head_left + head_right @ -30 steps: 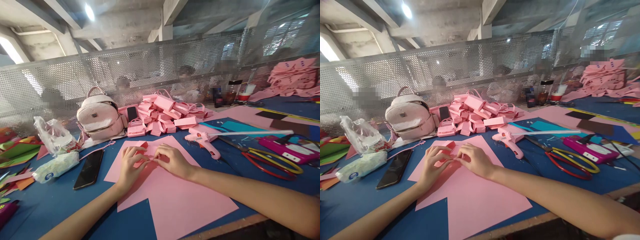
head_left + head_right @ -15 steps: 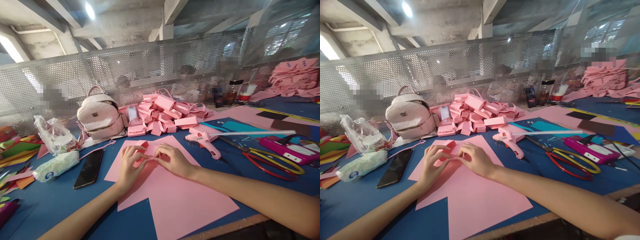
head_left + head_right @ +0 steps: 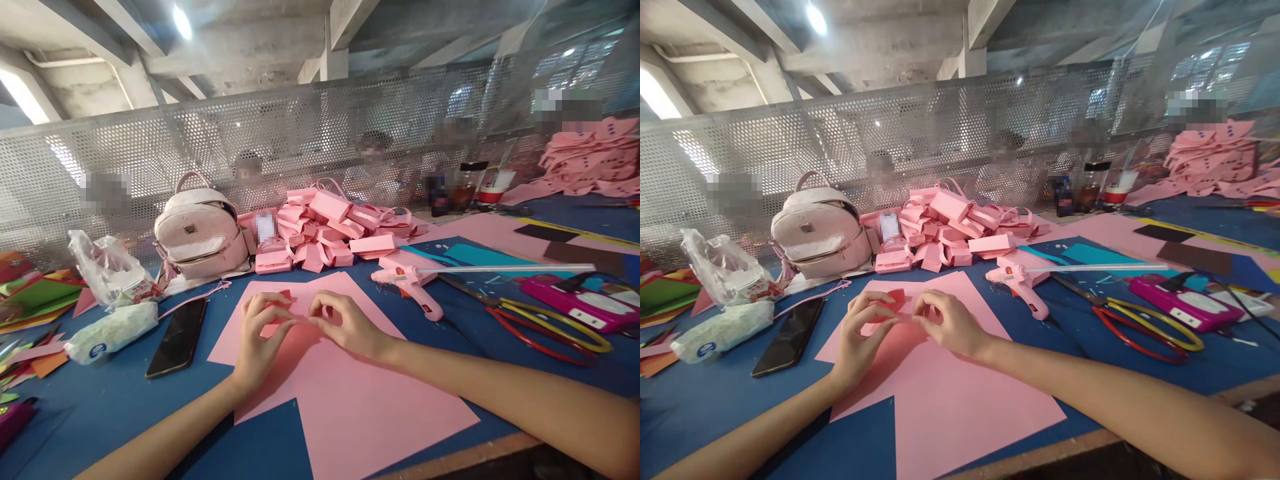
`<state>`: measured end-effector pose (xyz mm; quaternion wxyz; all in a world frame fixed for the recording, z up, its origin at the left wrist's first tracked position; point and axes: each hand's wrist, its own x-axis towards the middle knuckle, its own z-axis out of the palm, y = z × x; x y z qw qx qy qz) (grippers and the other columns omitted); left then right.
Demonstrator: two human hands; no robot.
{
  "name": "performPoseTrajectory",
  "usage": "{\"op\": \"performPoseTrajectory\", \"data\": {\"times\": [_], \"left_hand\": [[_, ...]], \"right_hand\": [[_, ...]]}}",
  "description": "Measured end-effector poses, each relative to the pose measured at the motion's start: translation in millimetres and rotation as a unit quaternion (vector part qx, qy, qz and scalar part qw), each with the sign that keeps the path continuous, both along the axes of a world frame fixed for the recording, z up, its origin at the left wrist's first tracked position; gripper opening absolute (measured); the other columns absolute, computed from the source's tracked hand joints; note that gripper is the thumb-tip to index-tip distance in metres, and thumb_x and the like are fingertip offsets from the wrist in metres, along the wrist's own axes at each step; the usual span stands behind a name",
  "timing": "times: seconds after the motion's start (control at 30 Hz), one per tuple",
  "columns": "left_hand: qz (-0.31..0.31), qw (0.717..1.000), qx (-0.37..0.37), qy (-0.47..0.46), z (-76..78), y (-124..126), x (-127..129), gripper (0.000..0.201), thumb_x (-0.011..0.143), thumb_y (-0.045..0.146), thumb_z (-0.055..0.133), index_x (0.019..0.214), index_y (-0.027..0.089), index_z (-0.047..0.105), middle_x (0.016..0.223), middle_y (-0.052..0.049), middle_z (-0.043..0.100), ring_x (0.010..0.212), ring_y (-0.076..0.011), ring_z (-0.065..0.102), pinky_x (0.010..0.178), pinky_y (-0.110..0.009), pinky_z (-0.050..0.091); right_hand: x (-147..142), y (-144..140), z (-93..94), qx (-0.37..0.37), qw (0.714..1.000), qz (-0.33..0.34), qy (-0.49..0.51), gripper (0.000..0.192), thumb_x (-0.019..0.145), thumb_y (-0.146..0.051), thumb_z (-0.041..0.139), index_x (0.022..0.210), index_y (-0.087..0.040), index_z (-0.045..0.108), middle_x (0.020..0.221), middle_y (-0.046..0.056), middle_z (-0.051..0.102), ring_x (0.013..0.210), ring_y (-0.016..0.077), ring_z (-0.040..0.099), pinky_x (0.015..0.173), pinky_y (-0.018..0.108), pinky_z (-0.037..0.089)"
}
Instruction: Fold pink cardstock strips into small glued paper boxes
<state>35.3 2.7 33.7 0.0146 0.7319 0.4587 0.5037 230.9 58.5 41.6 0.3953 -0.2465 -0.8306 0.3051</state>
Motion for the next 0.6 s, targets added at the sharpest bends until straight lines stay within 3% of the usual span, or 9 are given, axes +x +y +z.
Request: {"op": "performPoseTrajectory", "data": {"times": [0.17, 0.47, 0.6], "left_hand": [[-0.012, 0.996, -0.047, -0.076, -1.8, 0.4, 3.4, 0.013, 0.090, 0.028, 0.064, 0.078, 0.024, 0.070, 0.099, -0.005, 0.062, 0.100, -0.0245, 0.060, 0.090, -0.042, 0.044], [-0.003, 0.998, -0.030, -0.058, -2.1, 2.2, 3.6, 0.011, 0.090, 0.025, 0.063, 0.080, 0.024, 0.068, 0.097, -0.004, 0.062, 0.097, -0.0238, 0.061, 0.090, -0.041, 0.042], [0.015, 1.000, 0.002, 0.006, -0.5, 1.5, 1.6, 0.011, 0.091, 0.022, 0.062, 0.082, 0.024, 0.067, 0.097, -0.003, 0.065, 0.096, -0.0226, 0.061, 0.091, -0.042, 0.037]], "right_hand": [[-0.4, -2.4, 0.7, -0.018, 1.000, 0.008, 0.014, 0.012, 0.086, -0.012, 0.058, 0.076, -0.019, 0.056, 0.077, 0.000, 0.058, 0.072, 0.0146, 0.053, 0.066, 0.026, 0.041], [-1.1, -3.2, 1.3, -0.026, 0.999, 0.009, 0.019, 0.011, 0.086, -0.015, 0.058, 0.076, -0.019, 0.056, 0.076, 0.000, 0.059, 0.071, 0.0148, 0.053, 0.064, 0.027, 0.041], [0.2, -2.3, -0.9, 0.008, 1.000, 0.005, 0.010, 0.013, 0.085, -0.013, 0.058, 0.075, -0.020, 0.054, 0.077, 0.000, 0.059, 0.071, 0.0151, 0.053, 0.065, 0.027, 0.042]]}}
